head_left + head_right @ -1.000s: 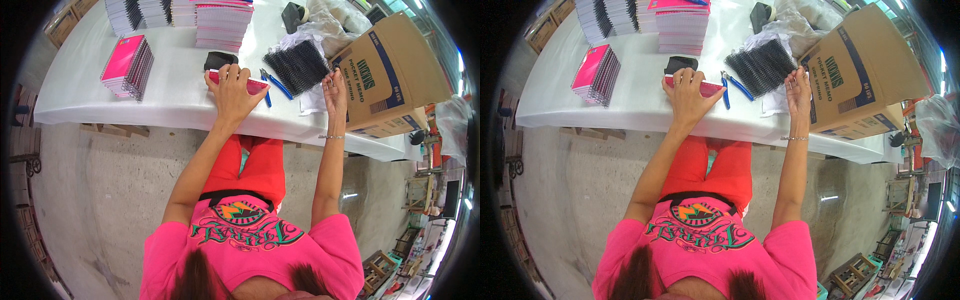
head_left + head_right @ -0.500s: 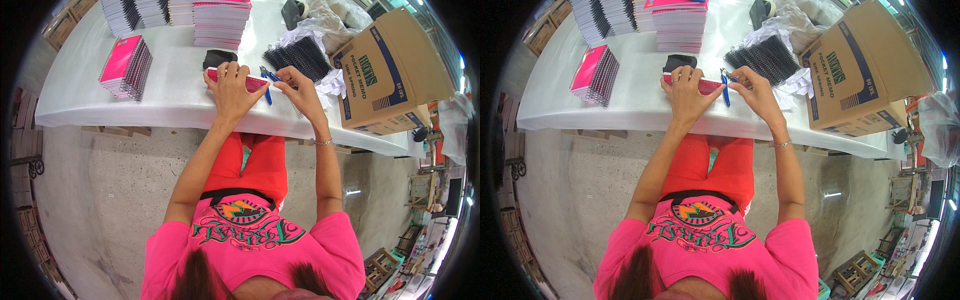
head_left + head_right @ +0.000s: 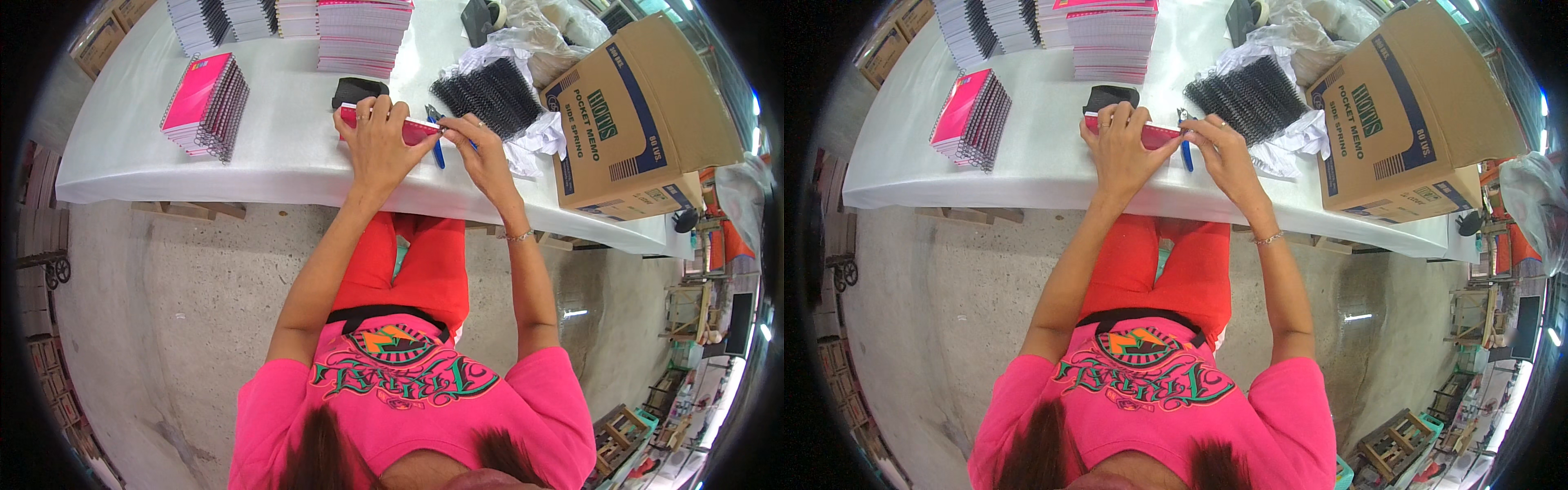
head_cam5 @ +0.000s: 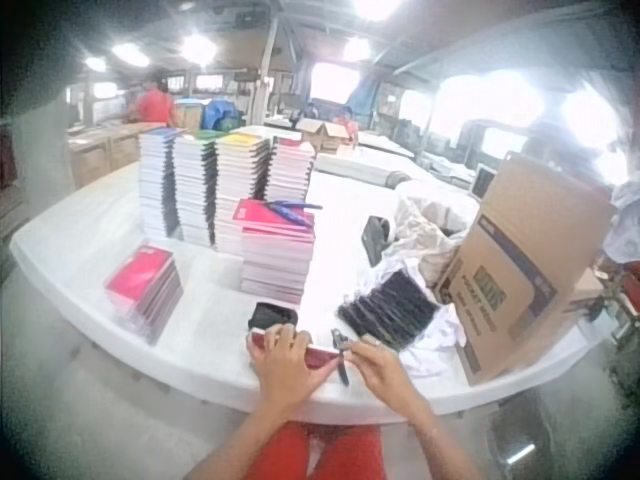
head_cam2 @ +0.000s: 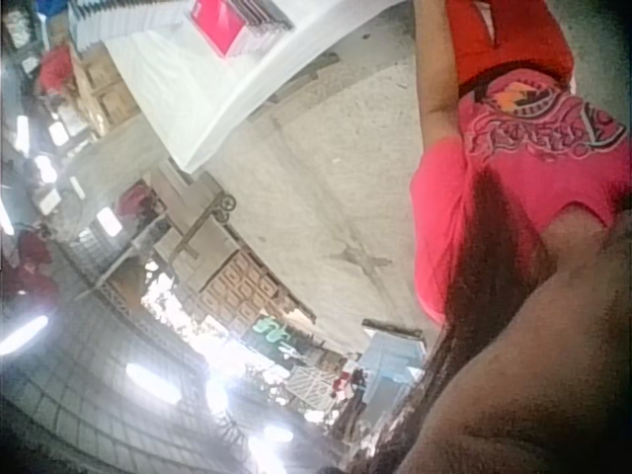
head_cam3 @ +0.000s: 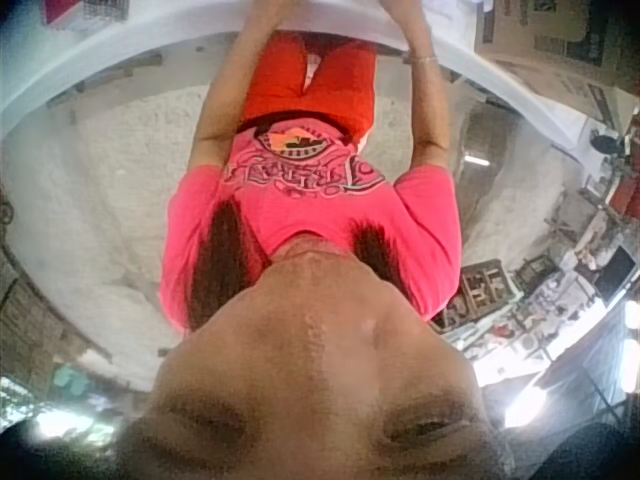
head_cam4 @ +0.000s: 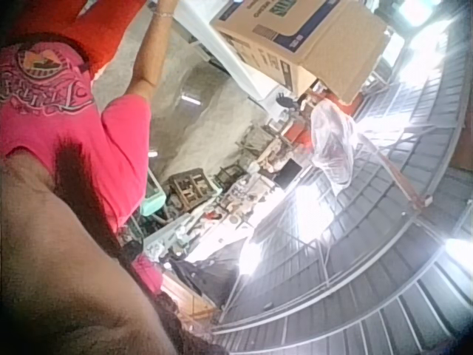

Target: The person repeatedly picks up pink spiral-bound notebooks, inserts black spiral bindings using pliers, and stacks the finished notebooks on a white table. The process is continuous and repetitive, with the person handling each notebook individually.

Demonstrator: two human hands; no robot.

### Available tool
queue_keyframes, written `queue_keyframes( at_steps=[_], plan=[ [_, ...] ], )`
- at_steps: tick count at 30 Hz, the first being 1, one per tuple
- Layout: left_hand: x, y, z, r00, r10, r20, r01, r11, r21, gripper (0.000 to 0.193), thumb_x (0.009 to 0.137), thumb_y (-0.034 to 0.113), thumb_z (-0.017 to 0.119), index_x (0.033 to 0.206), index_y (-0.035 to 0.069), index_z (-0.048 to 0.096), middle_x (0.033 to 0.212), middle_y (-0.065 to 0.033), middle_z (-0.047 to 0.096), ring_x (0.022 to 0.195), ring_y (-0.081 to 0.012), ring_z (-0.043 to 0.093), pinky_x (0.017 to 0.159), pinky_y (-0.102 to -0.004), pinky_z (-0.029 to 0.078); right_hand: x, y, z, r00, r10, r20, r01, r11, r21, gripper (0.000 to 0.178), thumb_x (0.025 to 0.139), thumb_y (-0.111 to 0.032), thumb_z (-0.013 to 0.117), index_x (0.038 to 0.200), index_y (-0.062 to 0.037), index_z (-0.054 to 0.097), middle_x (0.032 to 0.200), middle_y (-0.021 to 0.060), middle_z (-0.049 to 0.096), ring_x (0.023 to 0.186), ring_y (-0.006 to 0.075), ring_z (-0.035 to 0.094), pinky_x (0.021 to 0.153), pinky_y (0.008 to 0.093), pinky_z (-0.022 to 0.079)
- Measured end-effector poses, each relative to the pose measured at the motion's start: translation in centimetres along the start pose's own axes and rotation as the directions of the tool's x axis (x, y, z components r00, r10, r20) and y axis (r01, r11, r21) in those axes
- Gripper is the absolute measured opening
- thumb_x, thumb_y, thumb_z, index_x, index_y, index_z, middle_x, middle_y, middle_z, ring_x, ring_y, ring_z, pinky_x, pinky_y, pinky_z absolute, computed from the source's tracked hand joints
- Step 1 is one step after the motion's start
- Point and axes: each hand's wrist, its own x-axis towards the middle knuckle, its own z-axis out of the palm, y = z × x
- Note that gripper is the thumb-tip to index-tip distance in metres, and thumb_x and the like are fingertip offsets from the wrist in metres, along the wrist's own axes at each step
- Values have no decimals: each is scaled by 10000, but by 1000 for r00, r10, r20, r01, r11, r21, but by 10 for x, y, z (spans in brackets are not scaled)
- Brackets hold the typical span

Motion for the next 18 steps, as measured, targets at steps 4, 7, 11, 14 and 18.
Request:
queue_keyframes(
  at_steps=[4,7,11,14,18],
  plan=[
    [1,-2,-5,998,-19,60,18,1000,16,587,696,607,757,971,105,625,1020,-12,532,1096,-235,482,954,-647,297,-1,-16,-1,985,165,43,-164,986,-25,138,925,-74,622,1048,-10,619,850,119,612,698,248,571,642,347,461],
    [1,-3,-7,996,-8,86,8,1000,3,569,722,599,736,988,107,629,1024,-9,533,1083,-235,481,942,-625,299,6,-4,-2,998,11,67,-7,999,-54,115,943,-108,600,1031,-34,596,873,100,624,776,264,604,694,364,437],
    [2,-7,-10,994,17,107,-18,1000,4,512,767,549,720,1022,114,629,1030,-17,534,1072,-240,481,927,-595,305,9,-6,2,986,-169,2,163,947,-277,113,944,-101,608,978,6,601,868,128,604,693,227,534,652,333,427],
    [4,-7,-15,989,17,144,-17,1000,-2,468,793,510,709,1043,123,625,1032,-22,538,1067,-244,482,926,-583,308,10,-6,5,997,-76,17,78,970,-229,131,954,-137,594,968,-8,610,875,125,590,733,256,545,709,359,405],
    [4,-10,-19,973,-19,231,28,999,-39,398,829,451,700,1058,135,621,1059,-14,535,1073,-239,481,931,-571,313,12,-9,6,998,-48,44,58,957,-285,176,969,-214,570,974,-44,617,891,105,570,839,278,567,777,386,372]
  ],
)
